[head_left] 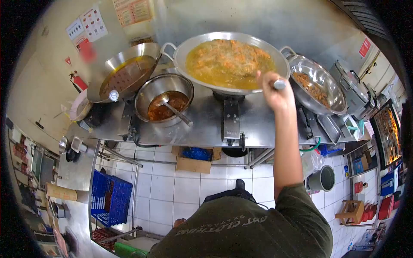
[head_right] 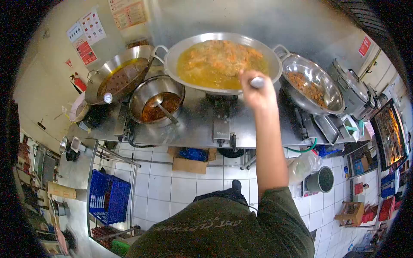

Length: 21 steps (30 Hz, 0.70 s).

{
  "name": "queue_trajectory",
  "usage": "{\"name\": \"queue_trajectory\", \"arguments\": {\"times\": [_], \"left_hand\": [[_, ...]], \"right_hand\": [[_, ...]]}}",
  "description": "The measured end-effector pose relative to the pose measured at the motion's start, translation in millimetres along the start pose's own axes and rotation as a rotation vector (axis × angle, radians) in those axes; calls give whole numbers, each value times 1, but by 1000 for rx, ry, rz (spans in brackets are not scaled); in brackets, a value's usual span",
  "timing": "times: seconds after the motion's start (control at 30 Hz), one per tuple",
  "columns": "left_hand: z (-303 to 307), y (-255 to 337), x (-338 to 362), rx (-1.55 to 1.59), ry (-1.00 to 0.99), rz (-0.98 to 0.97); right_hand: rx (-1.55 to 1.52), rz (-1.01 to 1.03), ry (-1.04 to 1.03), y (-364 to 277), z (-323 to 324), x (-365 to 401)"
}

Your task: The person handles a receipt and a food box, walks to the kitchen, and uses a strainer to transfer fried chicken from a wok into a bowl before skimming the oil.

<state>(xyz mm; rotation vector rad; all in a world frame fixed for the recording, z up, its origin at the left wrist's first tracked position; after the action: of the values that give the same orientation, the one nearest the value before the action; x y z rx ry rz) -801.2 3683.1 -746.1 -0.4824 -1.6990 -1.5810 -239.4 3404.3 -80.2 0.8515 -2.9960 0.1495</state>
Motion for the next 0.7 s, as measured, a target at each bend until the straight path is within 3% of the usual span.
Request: {"name": "queue_trajectory", "arguments": {"times": [0.23, 0.3, 0.43, 0.5, 0.57, 0.6, 0.7], "left_hand": [[-24, 5, -5, -638, -43, -227], [-36, 16, -7, -911, -53, -314], [-52, 29, 1, -1045, -103, -837], [-51, 53, -2, -1024, -162, -1059], [-25, 19, -24, -27, -105, -140], [-20, 14, -22, 233, -37, 20], [-20, 33, 5, 434, 41, 94]], "right_hand": [[-159, -5, 9, -23, 1, 12], [-27, 23, 24, -11, 0, 16], [-204, -72, -28, -19, -4, 6], [-25, 39, 27, -13, 4, 4], [-22, 20, 61, -11, 5, 4], [-70, -49, 8, -13, 7, -1], [-77, -137, -12, -7, 5, 3]]}}
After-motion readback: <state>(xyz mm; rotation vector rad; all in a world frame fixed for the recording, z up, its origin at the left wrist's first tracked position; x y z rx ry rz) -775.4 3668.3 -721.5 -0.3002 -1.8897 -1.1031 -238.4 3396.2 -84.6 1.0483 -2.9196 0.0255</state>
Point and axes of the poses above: each hand's wrist, its own x-axis away from the middle knuckle, its own z-axis out of the back of the hand, y = z × x, the point moved 6 cm from there along -x, towards the middle knuckle, and after that the axes turned 9 degrees about x, right-handed, at the moved point
